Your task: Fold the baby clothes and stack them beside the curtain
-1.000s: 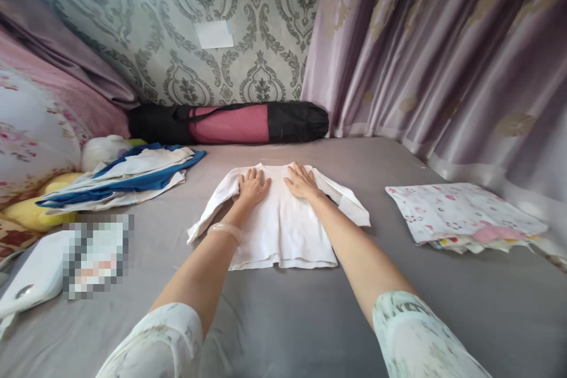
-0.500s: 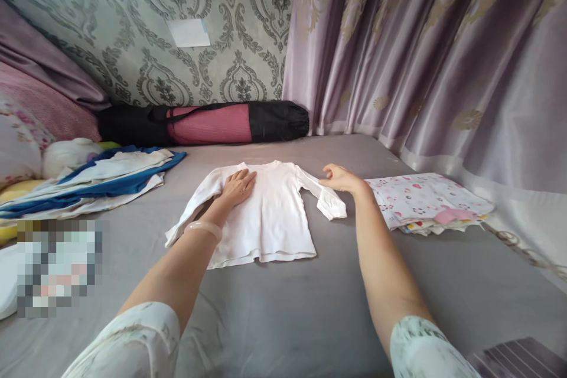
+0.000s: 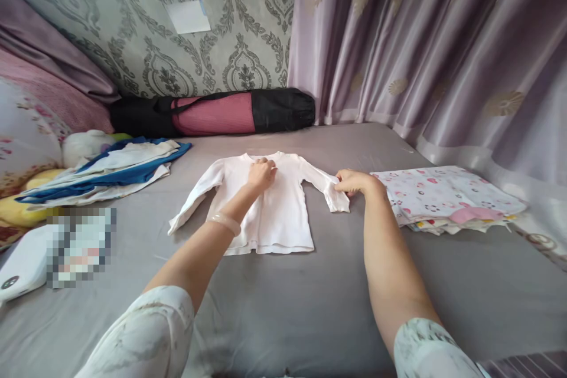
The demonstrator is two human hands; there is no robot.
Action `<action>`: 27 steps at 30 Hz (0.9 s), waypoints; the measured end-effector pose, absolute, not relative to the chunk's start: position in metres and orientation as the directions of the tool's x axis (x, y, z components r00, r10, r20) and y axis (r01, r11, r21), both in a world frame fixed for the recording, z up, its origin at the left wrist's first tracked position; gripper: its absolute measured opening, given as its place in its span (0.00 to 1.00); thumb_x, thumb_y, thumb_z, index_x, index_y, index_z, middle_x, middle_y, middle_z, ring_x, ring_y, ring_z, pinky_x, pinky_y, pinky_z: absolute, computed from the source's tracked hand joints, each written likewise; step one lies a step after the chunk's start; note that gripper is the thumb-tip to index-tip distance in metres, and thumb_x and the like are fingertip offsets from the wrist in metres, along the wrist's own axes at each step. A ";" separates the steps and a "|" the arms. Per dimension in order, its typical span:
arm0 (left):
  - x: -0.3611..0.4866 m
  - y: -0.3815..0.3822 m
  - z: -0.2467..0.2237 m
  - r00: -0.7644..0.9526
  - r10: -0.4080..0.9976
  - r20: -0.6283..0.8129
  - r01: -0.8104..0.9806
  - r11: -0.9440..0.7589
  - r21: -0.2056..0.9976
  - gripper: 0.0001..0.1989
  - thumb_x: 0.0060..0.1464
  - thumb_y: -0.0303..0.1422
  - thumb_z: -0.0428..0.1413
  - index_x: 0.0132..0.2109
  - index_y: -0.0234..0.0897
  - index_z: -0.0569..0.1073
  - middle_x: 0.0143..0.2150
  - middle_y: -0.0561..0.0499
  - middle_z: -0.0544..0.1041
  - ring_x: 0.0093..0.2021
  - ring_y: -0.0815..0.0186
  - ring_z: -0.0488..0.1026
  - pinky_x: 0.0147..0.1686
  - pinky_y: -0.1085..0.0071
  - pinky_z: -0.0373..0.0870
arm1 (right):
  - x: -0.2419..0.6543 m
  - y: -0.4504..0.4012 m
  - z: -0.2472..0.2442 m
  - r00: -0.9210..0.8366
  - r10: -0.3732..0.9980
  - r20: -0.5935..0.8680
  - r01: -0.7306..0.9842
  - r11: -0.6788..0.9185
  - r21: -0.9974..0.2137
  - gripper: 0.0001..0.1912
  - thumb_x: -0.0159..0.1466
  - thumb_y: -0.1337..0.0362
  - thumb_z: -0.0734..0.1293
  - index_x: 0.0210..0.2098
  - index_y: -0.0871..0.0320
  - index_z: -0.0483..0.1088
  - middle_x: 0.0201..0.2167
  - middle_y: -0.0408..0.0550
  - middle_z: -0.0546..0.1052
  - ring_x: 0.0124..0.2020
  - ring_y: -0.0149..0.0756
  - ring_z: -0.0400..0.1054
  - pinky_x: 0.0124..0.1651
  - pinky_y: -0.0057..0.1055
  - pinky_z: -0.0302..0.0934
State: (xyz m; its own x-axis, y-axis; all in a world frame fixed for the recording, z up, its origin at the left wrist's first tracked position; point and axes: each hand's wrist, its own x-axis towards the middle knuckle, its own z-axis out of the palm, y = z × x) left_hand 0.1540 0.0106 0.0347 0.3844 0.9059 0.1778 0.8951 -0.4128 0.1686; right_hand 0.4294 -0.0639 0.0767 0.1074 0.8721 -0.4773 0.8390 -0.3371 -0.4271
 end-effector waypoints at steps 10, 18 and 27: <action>0.224 -0.027 0.036 0.425 0.905 -0.027 0.824 -0.374 0.426 0.14 0.54 0.39 0.59 0.45 0.37 0.71 0.43 0.45 0.78 0.46 0.57 0.75 0.41 0.68 0.70 | 0.448 -0.062 0.071 0.404 0.880 -0.250 0.548 -0.452 -0.704 0.06 0.54 0.65 0.73 0.26 0.61 0.74 0.17 0.43 0.73 0.24 0.36 0.71 0.27 0.26 0.62; 0.236 -0.029 0.041 0.314 0.947 -0.065 0.907 -0.279 0.315 0.11 0.58 0.34 0.51 0.45 0.37 0.72 0.47 0.40 0.77 0.50 0.54 0.74 0.45 0.64 0.69 | 0.464 -0.069 0.073 0.375 0.865 -0.333 0.131 -0.406 -0.905 0.07 0.60 0.68 0.70 0.39 0.63 0.75 0.27 0.49 0.79 0.25 0.32 0.72 0.26 0.24 0.64; 0.244 -0.029 0.041 0.393 0.919 0.012 0.846 -0.367 0.387 0.10 0.60 0.32 0.49 0.44 0.38 0.73 0.43 0.44 0.78 0.45 0.58 0.75 0.42 0.67 0.69 | 0.484 -0.078 0.076 0.416 0.888 -0.197 0.034 -0.231 -0.972 0.28 0.57 0.73 0.69 0.58 0.61 0.66 0.43 0.52 0.79 0.35 0.33 0.75 0.37 0.26 0.70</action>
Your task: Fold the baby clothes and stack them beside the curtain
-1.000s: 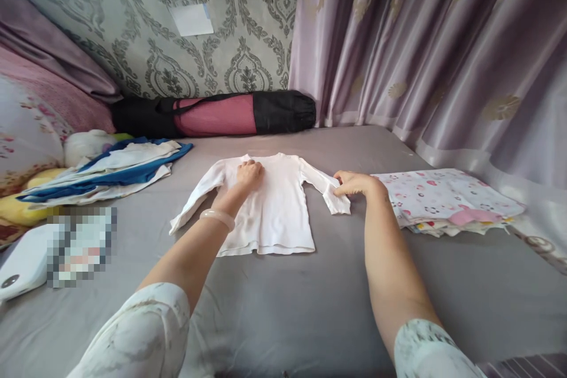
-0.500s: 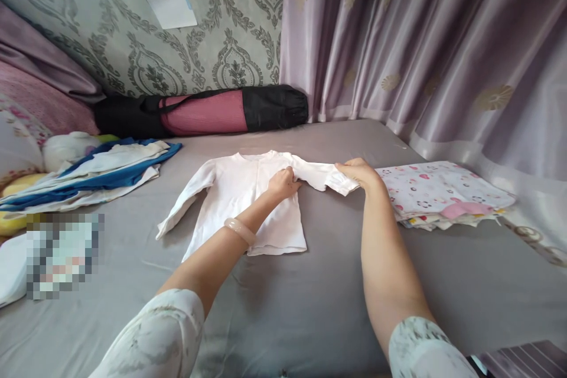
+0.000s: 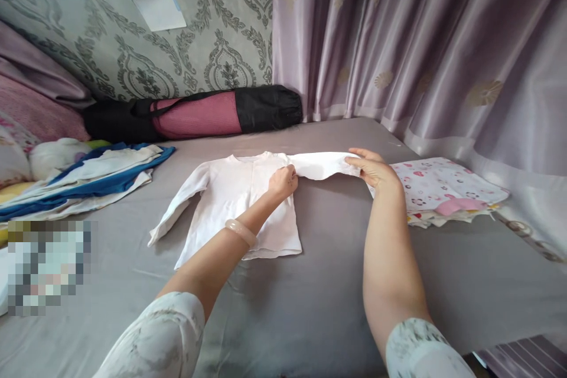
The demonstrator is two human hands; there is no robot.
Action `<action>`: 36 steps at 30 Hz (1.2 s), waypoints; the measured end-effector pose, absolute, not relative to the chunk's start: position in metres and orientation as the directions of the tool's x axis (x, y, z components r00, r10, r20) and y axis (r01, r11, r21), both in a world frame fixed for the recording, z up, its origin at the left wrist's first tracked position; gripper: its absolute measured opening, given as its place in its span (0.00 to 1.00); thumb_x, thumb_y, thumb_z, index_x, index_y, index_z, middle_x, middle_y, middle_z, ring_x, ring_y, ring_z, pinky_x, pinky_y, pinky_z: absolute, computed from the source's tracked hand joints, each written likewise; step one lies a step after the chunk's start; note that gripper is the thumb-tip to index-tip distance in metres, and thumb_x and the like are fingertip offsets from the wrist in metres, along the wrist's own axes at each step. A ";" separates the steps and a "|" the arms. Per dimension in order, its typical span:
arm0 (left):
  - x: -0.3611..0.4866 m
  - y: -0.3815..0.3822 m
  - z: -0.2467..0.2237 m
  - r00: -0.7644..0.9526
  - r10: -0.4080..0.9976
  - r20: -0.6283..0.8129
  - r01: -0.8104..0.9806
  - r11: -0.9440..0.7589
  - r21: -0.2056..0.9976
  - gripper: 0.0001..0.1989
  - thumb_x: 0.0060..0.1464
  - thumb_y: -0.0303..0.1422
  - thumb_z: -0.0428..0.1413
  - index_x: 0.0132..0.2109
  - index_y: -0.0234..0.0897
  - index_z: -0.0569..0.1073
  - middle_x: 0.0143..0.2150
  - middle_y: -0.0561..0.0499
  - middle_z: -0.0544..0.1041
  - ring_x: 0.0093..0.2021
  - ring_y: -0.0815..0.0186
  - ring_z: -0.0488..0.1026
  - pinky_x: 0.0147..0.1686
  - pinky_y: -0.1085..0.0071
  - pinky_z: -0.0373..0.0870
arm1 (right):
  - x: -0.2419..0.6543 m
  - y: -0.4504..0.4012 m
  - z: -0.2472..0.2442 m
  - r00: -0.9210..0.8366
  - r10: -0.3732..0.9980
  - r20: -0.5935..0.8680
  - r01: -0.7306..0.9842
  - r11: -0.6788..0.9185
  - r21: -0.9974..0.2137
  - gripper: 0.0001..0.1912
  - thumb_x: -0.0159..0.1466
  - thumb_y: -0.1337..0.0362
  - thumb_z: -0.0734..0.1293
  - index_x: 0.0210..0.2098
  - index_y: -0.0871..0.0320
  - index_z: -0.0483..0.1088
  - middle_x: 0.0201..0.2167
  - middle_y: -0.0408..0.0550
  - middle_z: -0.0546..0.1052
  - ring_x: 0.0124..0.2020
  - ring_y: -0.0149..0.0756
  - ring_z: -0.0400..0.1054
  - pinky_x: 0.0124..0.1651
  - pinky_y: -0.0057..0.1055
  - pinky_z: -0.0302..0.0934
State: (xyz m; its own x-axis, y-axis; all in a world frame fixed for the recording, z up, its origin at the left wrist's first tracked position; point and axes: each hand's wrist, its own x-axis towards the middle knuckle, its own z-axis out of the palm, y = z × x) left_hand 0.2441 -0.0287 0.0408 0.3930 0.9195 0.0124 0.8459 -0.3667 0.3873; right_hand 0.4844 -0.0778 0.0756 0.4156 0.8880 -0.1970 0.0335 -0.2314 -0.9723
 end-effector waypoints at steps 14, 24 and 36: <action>0.232 0.032 0.016 0.640 0.742 0.199 0.687 -0.668 0.285 0.21 0.61 0.26 0.43 0.59 0.36 0.69 0.60 0.43 0.71 0.62 0.58 0.64 0.64 0.57 0.57 | 0.499 -0.072 0.062 0.542 0.836 -0.086 0.291 -0.283 -0.914 0.26 0.58 0.68 0.68 0.57 0.64 0.68 0.27 0.43 0.74 0.28 0.33 0.71 0.35 0.28 0.67; 0.241 0.023 0.011 0.629 0.777 -0.030 0.764 -0.612 0.205 0.33 0.65 0.51 0.35 0.70 0.40 0.52 0.73 0.45 0.47 0.72 0.52 0.38 0.67 0.48 0.40 | 0.506 -0.074 0.057 0.609 0.788 -0.088 0.286 -0.322 -0.903 0.23 0.57 0.69 0.67 0.53 0.67 0.71 0.29 0.47 0.77 0.29 0.33 0.71 0.36 0.27 0.65; 0.252 0.017 0.018 0.595 0.800 -0.076 0.792 -0.568 0.224 0.41 0.61 0.57 0.37 0.70 0.32 0.49 0.73 0.38 0.44 0.72 0.47 0.35 0.66 0.43 0.38 | 0.484 -0.069 0.062 0.592 0.796 0.124 0.732 -0.467 -0.497 0.23 0.59 0.77 0.60 0.52 0.63 0.72 0.48 0.62 0.75 0.54 0.49 0.67 0.58 0.41 0.58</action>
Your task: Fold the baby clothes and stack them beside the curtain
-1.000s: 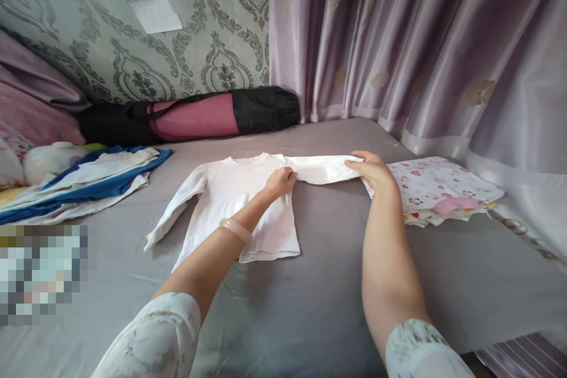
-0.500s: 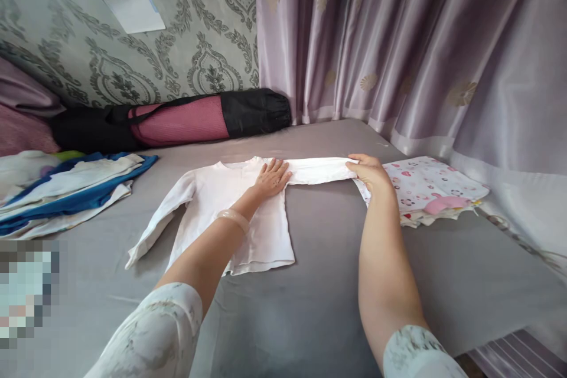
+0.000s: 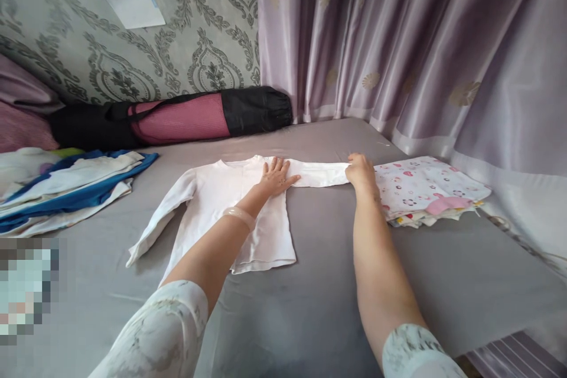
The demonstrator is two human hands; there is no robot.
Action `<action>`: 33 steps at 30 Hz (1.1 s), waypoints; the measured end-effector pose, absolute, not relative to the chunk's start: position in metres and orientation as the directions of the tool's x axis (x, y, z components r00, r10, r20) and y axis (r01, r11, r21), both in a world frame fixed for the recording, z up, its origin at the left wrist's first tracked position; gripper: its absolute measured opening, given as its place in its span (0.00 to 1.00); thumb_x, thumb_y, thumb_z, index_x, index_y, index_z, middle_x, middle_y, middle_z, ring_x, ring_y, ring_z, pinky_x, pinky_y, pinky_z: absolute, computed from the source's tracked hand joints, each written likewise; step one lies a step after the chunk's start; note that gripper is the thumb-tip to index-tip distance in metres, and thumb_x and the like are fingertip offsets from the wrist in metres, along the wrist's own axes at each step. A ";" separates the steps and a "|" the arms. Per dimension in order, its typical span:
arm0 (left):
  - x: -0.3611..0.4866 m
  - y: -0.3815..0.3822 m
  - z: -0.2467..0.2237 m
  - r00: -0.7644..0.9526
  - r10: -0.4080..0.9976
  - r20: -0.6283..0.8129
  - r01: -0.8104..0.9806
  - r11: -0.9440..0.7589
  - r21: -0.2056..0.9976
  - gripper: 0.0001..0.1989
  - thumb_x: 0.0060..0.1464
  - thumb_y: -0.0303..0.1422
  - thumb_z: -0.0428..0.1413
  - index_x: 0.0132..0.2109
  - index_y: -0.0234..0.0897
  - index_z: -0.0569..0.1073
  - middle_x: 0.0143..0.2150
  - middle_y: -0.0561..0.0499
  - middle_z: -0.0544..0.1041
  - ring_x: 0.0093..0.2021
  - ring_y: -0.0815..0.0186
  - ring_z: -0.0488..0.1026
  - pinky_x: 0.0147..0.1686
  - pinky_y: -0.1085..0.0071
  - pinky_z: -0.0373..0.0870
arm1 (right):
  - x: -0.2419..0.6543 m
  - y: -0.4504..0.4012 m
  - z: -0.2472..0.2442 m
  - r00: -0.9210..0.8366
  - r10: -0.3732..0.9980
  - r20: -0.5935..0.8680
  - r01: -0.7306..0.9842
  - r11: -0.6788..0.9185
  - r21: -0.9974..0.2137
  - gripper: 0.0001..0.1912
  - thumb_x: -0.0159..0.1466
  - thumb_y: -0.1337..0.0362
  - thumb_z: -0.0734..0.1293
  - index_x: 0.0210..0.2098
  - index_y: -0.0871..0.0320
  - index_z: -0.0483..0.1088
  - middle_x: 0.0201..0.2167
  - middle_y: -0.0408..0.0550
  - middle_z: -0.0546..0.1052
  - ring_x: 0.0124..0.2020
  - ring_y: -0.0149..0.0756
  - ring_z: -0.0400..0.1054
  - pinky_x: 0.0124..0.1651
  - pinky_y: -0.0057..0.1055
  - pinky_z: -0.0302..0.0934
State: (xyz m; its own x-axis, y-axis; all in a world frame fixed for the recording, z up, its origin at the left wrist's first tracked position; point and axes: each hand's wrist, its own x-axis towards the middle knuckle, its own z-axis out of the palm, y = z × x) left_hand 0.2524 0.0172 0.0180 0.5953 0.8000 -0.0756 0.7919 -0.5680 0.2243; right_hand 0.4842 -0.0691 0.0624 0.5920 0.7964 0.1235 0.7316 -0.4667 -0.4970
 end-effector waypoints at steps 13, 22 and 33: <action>0.230 0.016 0.009 0.549 0.835 -0.026 0.821 -0.533 0.204 0.30 0.67 0.42 0.34 0.70 0.33 0.51 0.73 0.41 0.44 0.72 0.54 0.40 0.68 0.51 0.40 | 0.366 -0.040 0.024 -0.049 0.997 -0.059 0.934 0.025 -0.356 0.29 0.72 0.59 0.47 0.69 0.61 0.49 0.71 0.52 0.47 0.72 0.45 0.36 0.69 0.55 0.31; 0.232 0.006 0.020 0.568 0.820 -0.070 0.820 -0.557 0.132 0.31 0.67 0.46 0.31 0.71 0.41 0.47 0.74 0.50 0.42 0.72 0.50 0.37 0.67 0.46 0.40 | 0.383 -0.048 0.028 0.152 0.966 -0.209 0.933 -0.210 -0.293 0.32 0.71 0.52 0.42 0.71 0.56 0.42 0.73 0.48 0.37 0.72 0.45 0.27 0.68 0.58 0.23; 0.232 0.012 0.025 0.599 0.791 -0.121 0.801 -0.590 0.104 0.37 0.63 0.55 0.34 0.71 0.39 0.46 0.74 0.45 0.43 0.72 0.46 0.39 0.65 0.41 0.43 | 0.405 -0.050 0.023 0.452 0.867 -0.211 0.851 -0.490 -0.191 0.34 0.71 0.50 0.41 0.72 0.58 0.40 0.73 0.56 0.36 0.72 0.47 0.26 0.67 0.60 0.24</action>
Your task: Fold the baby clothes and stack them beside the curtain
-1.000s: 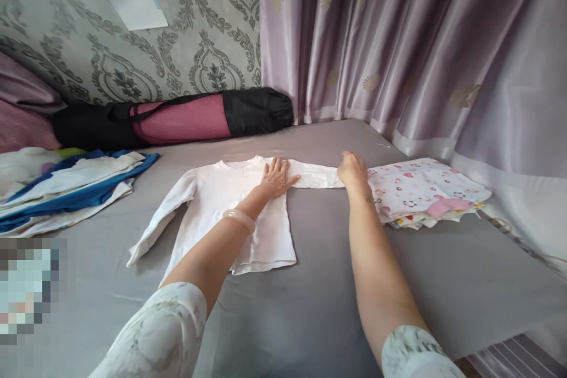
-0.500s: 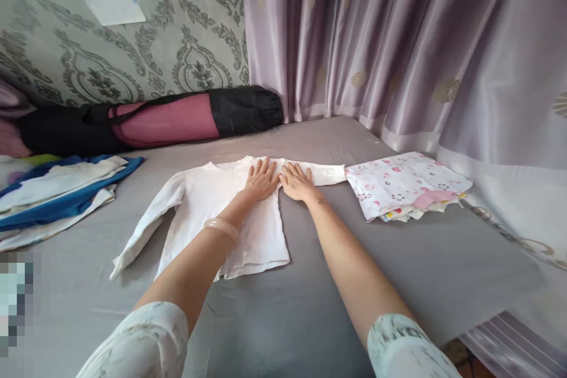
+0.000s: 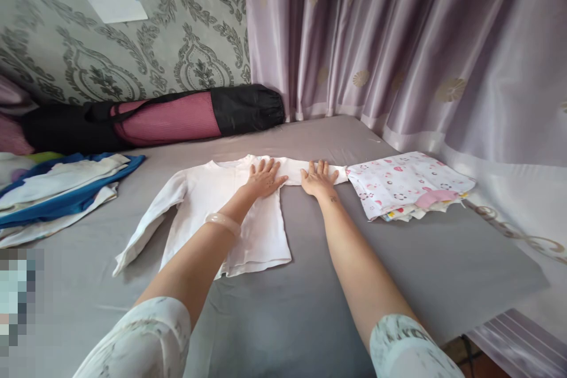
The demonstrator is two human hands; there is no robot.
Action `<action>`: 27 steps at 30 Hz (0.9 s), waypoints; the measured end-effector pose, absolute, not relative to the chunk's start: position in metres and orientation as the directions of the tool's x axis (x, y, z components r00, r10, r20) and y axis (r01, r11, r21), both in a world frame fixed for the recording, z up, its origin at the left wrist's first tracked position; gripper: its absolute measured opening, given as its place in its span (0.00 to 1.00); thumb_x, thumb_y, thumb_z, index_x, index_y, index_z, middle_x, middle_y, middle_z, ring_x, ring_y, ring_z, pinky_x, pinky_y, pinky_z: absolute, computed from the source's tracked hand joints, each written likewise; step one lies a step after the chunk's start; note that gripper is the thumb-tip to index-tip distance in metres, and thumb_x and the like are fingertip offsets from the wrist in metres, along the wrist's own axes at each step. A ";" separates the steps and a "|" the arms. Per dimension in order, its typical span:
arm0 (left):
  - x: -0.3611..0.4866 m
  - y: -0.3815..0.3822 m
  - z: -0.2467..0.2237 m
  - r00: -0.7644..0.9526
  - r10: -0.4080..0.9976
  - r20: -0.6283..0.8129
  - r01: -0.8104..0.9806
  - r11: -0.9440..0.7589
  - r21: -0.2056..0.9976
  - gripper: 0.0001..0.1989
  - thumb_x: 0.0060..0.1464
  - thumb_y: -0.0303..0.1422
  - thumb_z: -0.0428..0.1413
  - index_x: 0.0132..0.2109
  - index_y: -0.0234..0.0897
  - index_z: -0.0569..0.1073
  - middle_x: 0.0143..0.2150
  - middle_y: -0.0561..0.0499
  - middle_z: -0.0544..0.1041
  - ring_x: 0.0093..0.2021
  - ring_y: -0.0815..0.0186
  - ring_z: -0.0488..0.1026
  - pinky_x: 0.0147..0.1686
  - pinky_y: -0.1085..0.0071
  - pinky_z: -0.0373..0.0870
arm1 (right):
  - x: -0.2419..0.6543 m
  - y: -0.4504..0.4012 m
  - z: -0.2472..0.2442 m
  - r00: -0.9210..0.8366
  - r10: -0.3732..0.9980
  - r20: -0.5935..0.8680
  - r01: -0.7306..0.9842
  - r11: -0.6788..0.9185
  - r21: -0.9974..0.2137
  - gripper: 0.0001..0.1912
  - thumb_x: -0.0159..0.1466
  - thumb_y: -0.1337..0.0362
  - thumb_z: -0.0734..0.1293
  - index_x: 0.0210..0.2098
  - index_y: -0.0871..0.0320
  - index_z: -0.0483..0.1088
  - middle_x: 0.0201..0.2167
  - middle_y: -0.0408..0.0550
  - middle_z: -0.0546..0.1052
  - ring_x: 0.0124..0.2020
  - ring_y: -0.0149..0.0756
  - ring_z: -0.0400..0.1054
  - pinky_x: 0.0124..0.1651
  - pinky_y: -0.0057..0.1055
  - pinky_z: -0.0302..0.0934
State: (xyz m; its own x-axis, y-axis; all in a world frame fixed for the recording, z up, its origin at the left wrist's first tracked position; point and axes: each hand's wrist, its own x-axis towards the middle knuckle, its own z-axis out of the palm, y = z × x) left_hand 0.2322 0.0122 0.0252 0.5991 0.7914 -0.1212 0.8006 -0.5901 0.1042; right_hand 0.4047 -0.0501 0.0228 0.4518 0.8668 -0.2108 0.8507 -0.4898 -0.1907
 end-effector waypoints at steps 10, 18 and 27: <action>0.227 0.032 0.016 0.515 0.832 0.208 0.831 -0.544 0.115 0.26 0.68 0.39 0.36 0.64 0.31 0.62 0.67 0.40 0.62 0.68 0.58 0.55 0.67 0.60 0.49 | 0.377 -0.051 0.033 0.071 0.997 -0.013 0.959 -0.072 -0.273 0.31 0.71 0.57 0.45 0.71 0.59 0.43 0.73 0.51 0.40 0.72 0.43 0.29 0.68 0.58 0.27; 0.218 0.041 0.003 0.513 0.859 0.014 0.853 -0.511 0.107 0.29 0.67 0.39 0.33 0.70 0.30 0.51 0.72 0.42 0.50 0.72 0.54 0.43 0.68 0.50 0.43 | 0.350 -0.047 0.019 -0.139 0.988 -0.070 0.950 0.113 -0.291 0.32 0.70 0.58 0.46 0.71 0.60 0.41 0.72 0.48 0.43 0.72 0.41 0.33 0.69 0.54 0.26; 0.194 0.038 0.013 0.466 0.878 0.113 0.876 -0.475 0.078 0.26 0.66 0.39 0.37 0.66 0.33 0.60 0.71 0.40 0.54 0.71 0.55 0.47 0.67 0.50 0.43 | 0.347 -0.053 0.026 -0.192 0.981 -0.025 0.943 0.177 -0.282 0.32 0.71 0.57 0.46 0.70 0.64 0.46 0.72 0.52 0.43 0.72 0.41 0.32 0.69 0.53 0.26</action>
